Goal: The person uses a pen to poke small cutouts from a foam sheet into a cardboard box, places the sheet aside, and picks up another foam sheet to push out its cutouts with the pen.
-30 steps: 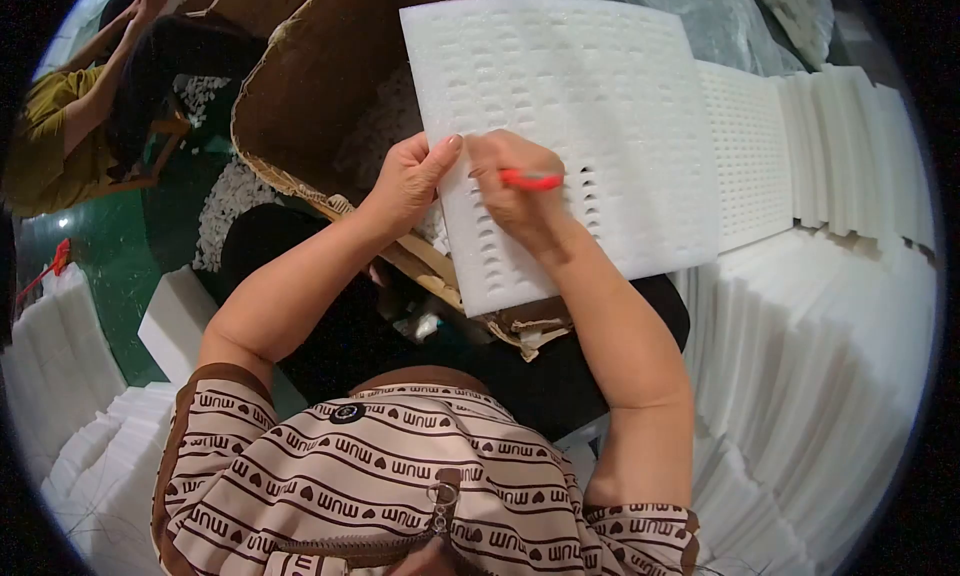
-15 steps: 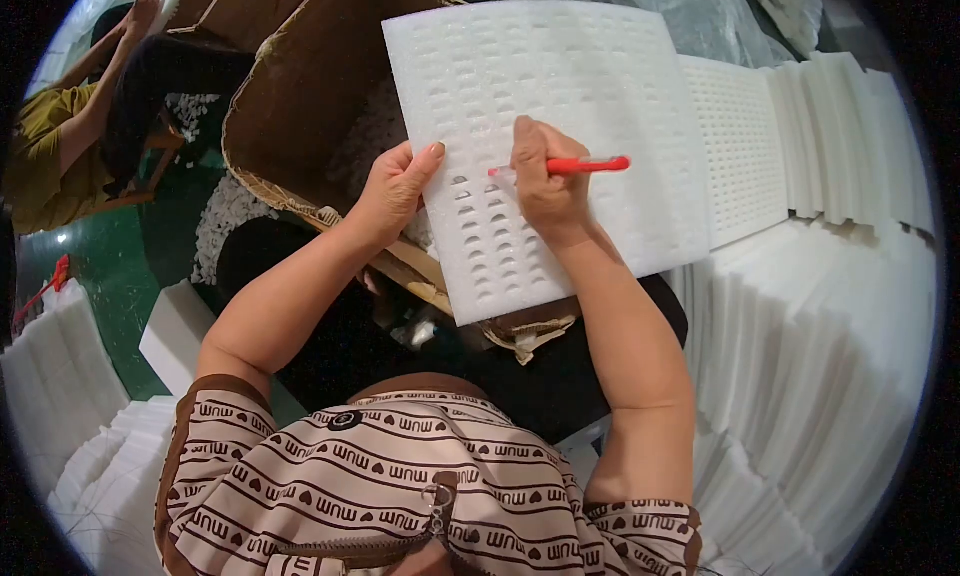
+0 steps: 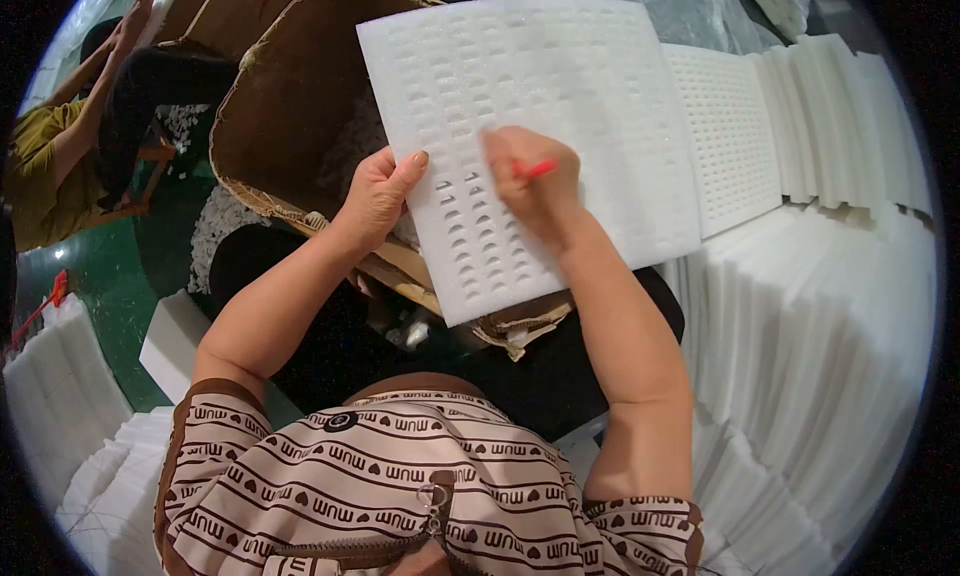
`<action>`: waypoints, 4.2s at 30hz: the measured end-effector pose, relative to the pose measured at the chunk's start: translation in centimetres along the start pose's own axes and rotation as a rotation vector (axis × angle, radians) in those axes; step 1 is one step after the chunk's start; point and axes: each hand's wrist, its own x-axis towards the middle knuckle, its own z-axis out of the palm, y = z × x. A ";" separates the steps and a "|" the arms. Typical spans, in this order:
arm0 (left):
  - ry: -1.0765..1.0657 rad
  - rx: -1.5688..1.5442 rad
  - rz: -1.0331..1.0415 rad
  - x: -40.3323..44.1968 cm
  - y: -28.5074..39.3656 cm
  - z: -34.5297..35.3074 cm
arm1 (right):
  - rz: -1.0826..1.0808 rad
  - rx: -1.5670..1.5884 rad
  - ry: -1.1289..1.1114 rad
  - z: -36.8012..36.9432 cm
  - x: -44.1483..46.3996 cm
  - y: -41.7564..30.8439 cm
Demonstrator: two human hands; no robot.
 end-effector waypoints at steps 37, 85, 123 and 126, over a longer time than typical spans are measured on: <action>0.018 0.102 -0.002 0.0 1.5 0.5 | 0.422 0.632 0.353 -3.9 0.7 3.5; -0.073 0.036 0.100 0.0 0.5 0.4 | -0.054 0.413 0.023 0.4 1.0 -0.2; -0.004 -0.003 -0.013 -0.5 1.3 0.8 | 0.213 0.255 0.134 -1.5 1.7 2.1; -0.003 -0.014 -0.027 -0.1 0.9 0.5 | 0.323 0.431 0.324 -2.2 1.7 2.5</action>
